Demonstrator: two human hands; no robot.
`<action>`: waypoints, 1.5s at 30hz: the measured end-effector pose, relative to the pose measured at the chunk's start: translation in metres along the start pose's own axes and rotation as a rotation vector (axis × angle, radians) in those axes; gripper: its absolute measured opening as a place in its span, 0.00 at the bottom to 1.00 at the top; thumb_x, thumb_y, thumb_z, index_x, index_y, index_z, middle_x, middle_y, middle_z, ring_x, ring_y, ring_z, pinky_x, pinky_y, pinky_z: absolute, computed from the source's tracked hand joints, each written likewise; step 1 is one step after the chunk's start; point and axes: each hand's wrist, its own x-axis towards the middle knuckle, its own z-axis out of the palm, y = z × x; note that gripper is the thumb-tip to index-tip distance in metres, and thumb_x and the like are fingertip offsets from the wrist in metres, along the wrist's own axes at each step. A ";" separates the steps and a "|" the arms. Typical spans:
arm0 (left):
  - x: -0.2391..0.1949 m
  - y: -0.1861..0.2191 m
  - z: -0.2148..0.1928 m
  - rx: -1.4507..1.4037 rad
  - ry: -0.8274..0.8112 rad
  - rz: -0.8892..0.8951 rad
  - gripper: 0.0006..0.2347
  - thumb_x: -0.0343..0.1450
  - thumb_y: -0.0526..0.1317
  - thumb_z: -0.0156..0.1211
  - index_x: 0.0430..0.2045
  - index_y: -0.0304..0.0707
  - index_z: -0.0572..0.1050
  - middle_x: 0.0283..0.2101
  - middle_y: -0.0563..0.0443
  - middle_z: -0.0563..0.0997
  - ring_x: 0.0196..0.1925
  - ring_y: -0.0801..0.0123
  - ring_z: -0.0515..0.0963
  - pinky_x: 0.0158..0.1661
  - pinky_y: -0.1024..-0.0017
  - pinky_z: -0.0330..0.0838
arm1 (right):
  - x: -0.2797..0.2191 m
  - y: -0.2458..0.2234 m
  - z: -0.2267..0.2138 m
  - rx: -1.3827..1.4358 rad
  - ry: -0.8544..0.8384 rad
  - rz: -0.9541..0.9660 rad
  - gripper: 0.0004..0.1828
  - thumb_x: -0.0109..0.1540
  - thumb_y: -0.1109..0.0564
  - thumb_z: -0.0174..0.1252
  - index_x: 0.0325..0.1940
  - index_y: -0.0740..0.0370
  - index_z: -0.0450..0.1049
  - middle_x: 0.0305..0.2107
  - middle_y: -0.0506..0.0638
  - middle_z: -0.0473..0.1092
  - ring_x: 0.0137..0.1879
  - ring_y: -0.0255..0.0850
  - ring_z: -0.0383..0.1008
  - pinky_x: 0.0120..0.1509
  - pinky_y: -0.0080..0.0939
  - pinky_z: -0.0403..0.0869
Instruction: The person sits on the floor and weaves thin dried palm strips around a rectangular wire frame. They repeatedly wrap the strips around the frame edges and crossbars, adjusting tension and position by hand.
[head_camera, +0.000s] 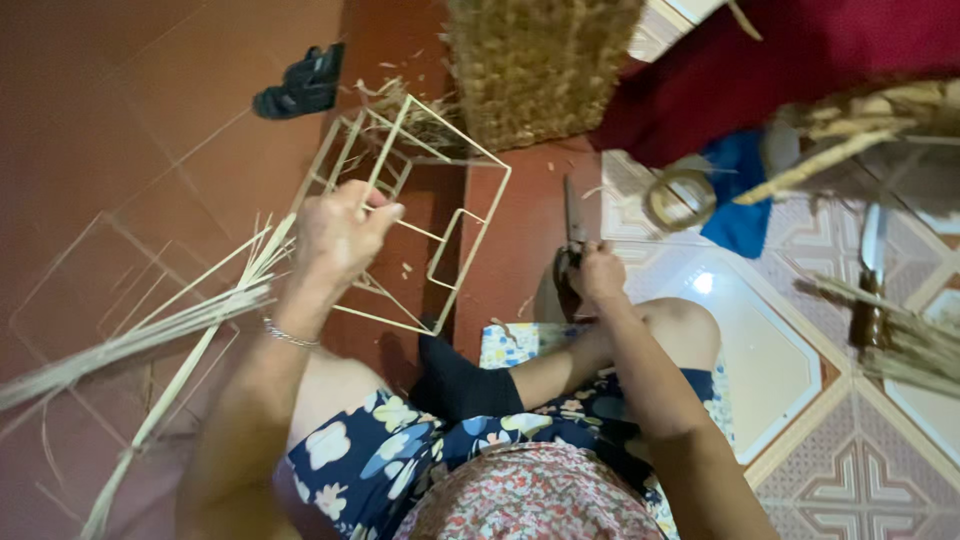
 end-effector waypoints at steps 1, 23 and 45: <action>0.006 0.010 0.015 0.021 -0.021 0.026 0.12 0.66 0.49 0.70 0.30 0.40 0.83 0.22 0.41 0.81 0.26 0.52 0.82 0.32 0.58 0.76 | 0.001 0.000 0.006 -0.003 0.075 -0.025 0.25 0.58 0.50 0.65 0.55 0.59 0.66 0.49 0.66 0.74 0.46 0.61 0.80 0.49 0.57 0.78; 0.038 0.086 0.305 -0.875 -0.575 -0.084 0.24 0.71 0.33 0.55 0.63 0.24 0.61 0.25 0.44 0.82 0.22 0.68 0.81 0.24 0.70 0.76 | -0.204 0.186 -0.130 1.175 0.297 0.271 0.15 0.54 0.70 0.60 0.44 0.64 0.73 0.32 0.44 0.72 0.37 0.30 0.71 0.38 0.29 0.70; -0.039 0.012 0.179 -0.595 -0.308 -0.100 0.11 0.75 0.35 0.56 0.49 0.32 0.79 0.40 0.46 0.86 0.39 0.72 0.86 0.39 0.75 0.81 | -0.101 0.137 -0.119 0.230 0.553 -0.021 0.09 0.61 0.56 0.67 0.43 0.59 0.80 0.41 0.58 0.76 0.49 0.57 0.75 0.53 0.54 0.73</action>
